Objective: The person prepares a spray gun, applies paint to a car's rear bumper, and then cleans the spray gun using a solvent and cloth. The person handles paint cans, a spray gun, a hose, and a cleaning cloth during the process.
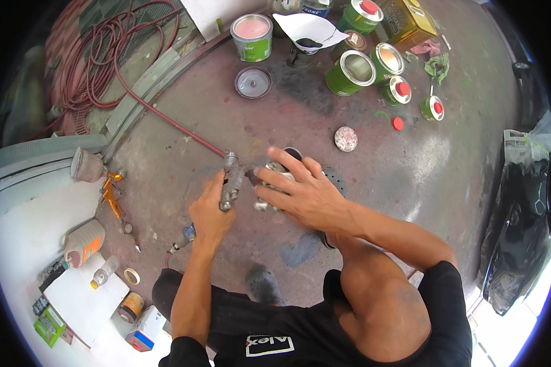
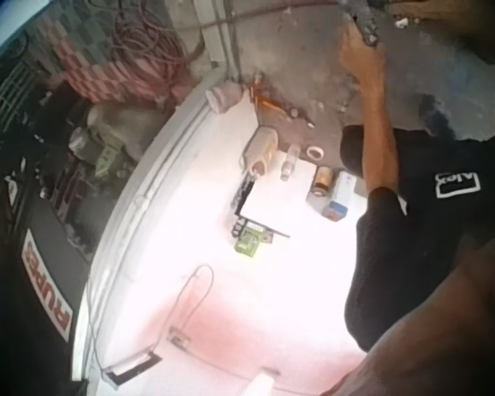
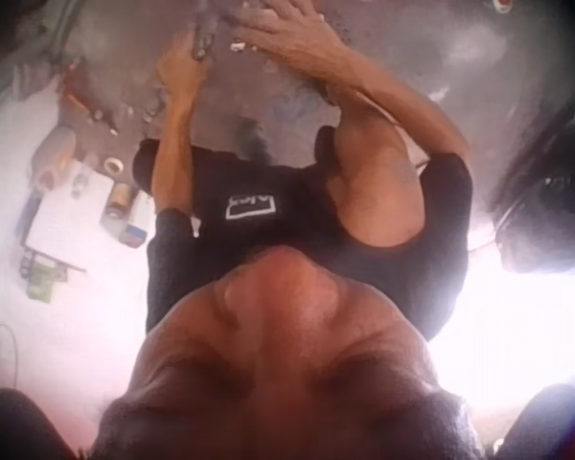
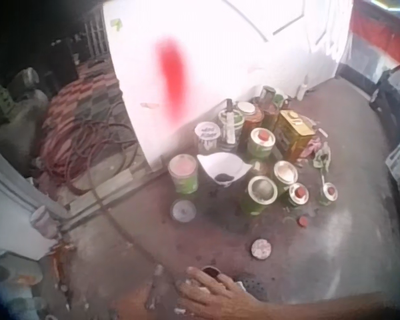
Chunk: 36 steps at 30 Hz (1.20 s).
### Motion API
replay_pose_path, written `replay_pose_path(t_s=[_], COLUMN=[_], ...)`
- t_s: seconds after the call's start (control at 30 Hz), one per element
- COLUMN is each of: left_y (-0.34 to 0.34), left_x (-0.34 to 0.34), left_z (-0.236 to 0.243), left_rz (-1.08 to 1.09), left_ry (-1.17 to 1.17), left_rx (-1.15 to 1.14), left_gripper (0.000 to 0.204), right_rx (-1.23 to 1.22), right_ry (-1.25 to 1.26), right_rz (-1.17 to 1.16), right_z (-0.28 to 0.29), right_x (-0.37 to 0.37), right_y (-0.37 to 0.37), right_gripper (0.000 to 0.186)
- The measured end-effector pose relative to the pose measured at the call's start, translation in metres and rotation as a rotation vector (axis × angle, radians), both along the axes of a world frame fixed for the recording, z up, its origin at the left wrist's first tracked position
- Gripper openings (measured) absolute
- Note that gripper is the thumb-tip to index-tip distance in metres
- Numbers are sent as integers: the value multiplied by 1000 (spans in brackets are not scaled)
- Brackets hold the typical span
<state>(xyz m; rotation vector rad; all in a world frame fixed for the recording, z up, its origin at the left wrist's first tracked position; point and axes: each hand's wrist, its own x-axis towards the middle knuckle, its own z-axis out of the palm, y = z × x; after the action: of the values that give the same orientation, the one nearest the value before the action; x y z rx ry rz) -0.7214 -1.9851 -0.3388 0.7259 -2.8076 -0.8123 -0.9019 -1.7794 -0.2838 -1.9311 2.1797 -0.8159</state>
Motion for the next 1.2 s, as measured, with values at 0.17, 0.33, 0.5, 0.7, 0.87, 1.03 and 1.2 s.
replay_pose_path(t_s=[0.17,0.33,0.5,0.7,0.87,1.03,1.2], left_y=[18,21,10,-5,-29,-46,-47], left_x=[-7,-9,-4,20,9,7,16], left_z=[11,17,8,-2,5,28,27], left_rz=[18,15,80,266,478,512,459], left_ry=[62,91,210,102,238,374,430], left_rx=[23,-20,135,288,146,32,-15], left_gripper=[62,63,55,43,39,35,32], right_rx=[-30,214,254,54,-178,-9,19], right_ry=[-90,-954,-1619,-1566,-1794,-1652,-1573], right_rz=[-312,-646,-664,-977,-934,-758,-741], right_z=[-20,4,12,-40,-33,-45,-7], right_x=[-7,-31,-36,-38,-22,-16,-23], right_y=[-25,-26,2,61,85,87,52], right_gripper=[35,29,36,46,64,51,35])
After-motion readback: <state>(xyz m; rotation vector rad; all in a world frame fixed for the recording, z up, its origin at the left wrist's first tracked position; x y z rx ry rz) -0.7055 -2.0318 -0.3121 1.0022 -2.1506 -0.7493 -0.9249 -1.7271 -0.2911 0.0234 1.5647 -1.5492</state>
